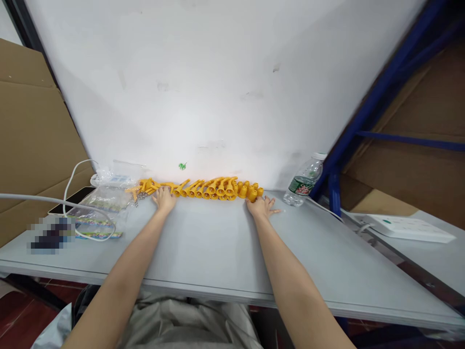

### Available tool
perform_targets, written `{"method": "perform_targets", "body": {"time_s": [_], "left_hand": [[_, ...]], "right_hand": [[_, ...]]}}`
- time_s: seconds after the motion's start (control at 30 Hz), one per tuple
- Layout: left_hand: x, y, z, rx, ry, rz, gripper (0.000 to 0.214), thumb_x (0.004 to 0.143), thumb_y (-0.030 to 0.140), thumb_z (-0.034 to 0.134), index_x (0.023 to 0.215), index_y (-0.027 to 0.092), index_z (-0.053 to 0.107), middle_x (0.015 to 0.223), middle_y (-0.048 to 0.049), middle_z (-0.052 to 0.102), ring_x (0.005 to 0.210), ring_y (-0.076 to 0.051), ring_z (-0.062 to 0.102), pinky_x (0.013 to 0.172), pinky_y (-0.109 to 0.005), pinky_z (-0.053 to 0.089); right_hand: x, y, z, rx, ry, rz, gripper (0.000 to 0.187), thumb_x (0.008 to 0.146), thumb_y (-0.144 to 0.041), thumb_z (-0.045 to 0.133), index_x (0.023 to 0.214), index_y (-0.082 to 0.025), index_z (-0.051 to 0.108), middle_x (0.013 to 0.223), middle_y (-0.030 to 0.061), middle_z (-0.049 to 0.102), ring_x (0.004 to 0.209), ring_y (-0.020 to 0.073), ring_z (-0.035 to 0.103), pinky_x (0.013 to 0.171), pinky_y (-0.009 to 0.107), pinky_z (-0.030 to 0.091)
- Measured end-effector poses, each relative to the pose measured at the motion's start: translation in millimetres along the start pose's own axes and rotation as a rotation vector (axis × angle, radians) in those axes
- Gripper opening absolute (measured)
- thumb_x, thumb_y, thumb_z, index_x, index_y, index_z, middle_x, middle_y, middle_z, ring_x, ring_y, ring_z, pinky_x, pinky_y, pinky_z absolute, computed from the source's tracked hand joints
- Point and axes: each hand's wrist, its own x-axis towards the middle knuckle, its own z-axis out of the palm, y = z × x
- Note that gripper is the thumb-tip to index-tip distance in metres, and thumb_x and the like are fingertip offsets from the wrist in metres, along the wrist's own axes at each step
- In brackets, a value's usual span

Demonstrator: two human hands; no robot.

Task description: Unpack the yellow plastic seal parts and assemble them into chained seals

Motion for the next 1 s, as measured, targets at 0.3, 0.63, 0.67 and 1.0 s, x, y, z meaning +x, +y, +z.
{"method": "perform_targets", "body": {"time_s": [0.3,0.63,0.67,1.0], "left_hand": [[37.7,-14.6,11.7,0.126,-0.146,0.212,0.040,0.094,0.020,0.038,0.123,0.023,0.065,0.128,-0.0122,0.064,0.130,-0.029,0.047,0.117,-0.059,0.018],[44.2,-6.6,12.8,0.293,-0.296,0.295,0.047,0.089,0.018,0.042,0.130,0.025,0.065,0.133,-0.0161,0.058,0.133,-0.034,0.042,0.114,-0.059,0.021],[43.7,-6.9,13.7,0.290,-0.285,0.300,0.047,0.089,0.017,0.042,0.130,0.024,0.065,0.133,-0.0164,0.058,0.133,-0.034,0.042,0.114,-0.058,0.022],[53.8,-14.0,12.6,0.241,-0.284,0.484,0.054,0.083,0.008,0.046,0.131,0.025,0.064,0.127,-0.0152,0.061,0.126,-0.032,0.048,0.111,-0.055,0.028]], "right_hand": [[-1.1,-2.7,-4.8,-0.067,-0.076,0.033,0.049,0.091,-0.044,0.048,0.130,-0.018,0.061,0.157,0.0176,0.034,0.151,0.0349,0.010,0.113,0.071,0.003],[-4.2,-2.0,-9.3,0.039,-0.043,-0.010,0.036,0.088,-0.041,0.054,0.112,-0.018,0.070,0.149,0.0186,0.045,0.147,0.0370,0.019,0.112,0.071,0.009],[-4.1,-1.5,-8.8,0.049,-0.043,-0.023,0.037,0.088,-0.041,0.055,0.111,-0.016,0.070,0.148,0.0196,0.045,0.147,0.0377,0.019,0.112,0.071,0.010],[2.3,4.2,1.0,0.152,0.013,-0.046,0.030,0.082,-0.040,0.060,0.098,-0.018,0.072,0.140,0.0197,0.052,0.144,0.0395,0.024,0.109,0.072,0.019]]}}
